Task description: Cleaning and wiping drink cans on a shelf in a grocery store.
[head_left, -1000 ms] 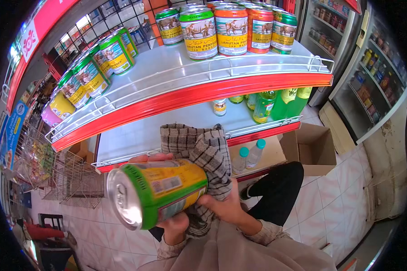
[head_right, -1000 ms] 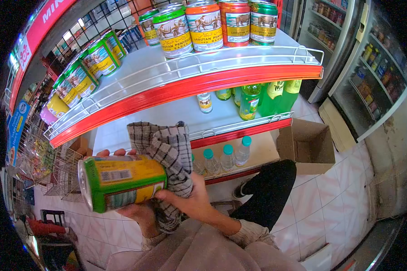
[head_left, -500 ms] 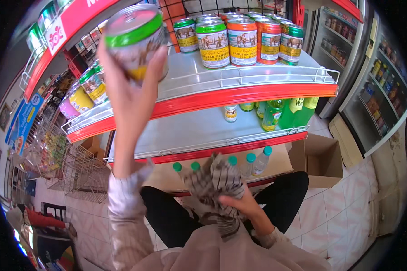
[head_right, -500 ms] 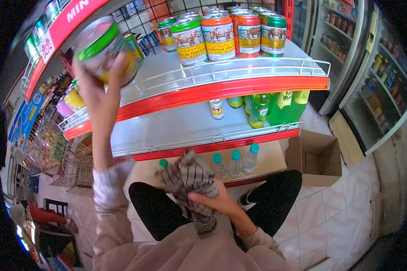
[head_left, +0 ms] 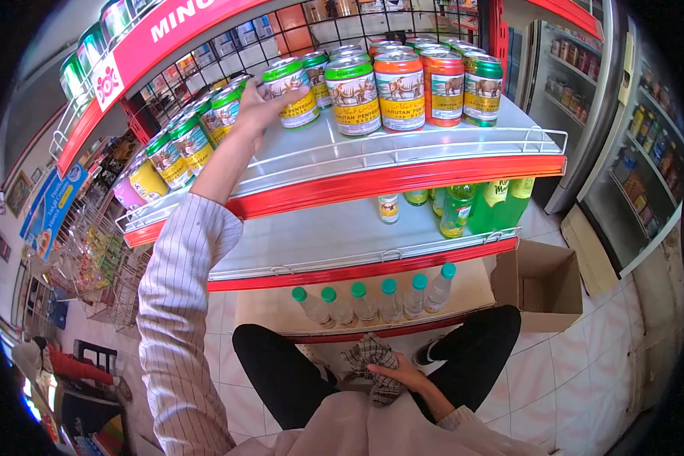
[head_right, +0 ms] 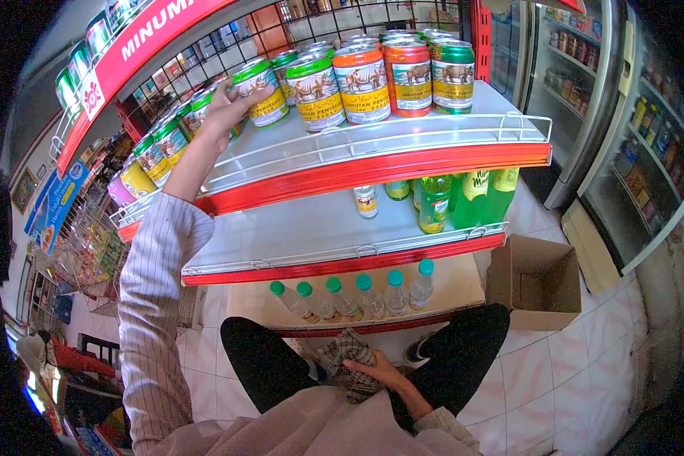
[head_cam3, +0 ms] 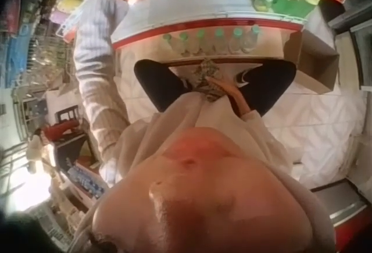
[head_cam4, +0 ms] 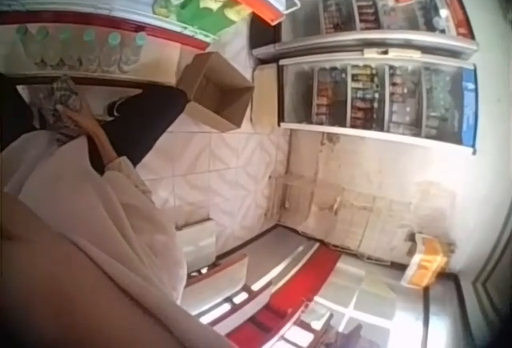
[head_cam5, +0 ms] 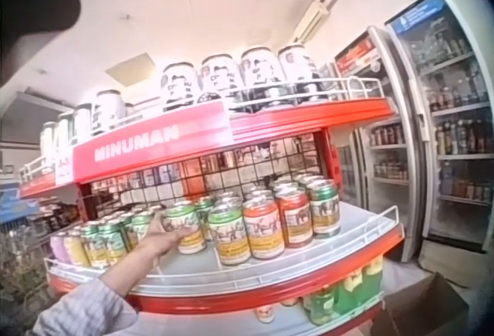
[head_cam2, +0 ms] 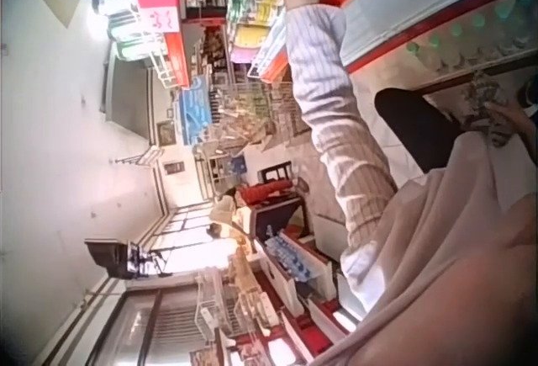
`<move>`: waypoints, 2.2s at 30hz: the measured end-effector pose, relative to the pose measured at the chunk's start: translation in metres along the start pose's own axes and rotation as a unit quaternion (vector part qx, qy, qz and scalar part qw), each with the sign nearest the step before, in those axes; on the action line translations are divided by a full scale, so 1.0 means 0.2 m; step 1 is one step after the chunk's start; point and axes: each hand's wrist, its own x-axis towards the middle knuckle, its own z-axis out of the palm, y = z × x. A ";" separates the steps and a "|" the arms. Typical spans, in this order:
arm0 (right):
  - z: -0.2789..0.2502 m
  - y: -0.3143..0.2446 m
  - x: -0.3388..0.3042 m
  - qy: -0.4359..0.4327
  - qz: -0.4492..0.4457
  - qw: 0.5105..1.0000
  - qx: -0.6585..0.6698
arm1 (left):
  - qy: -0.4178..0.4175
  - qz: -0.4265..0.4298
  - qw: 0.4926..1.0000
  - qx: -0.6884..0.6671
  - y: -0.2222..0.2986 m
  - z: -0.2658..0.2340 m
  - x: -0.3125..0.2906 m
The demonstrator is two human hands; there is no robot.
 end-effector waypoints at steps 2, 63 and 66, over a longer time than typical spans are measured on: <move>-0.01 0.00 -0.01 0.010 -0.002 1.000 0.023 | -0.014 -0.033 0.999 -0.024 -0.01 0.01 0.01; -0.04 0.11 0.09 0.017 0.045 0.998 -0.045 | 0.105 0.388 0.826 0.395 0.04 -0.24 -0.18; -0.03 0.06 0.08 -0.002 0.062 0.996 -0.066 | 0.138 0.409 0.821 0.374 0.15 -0.24 -0.32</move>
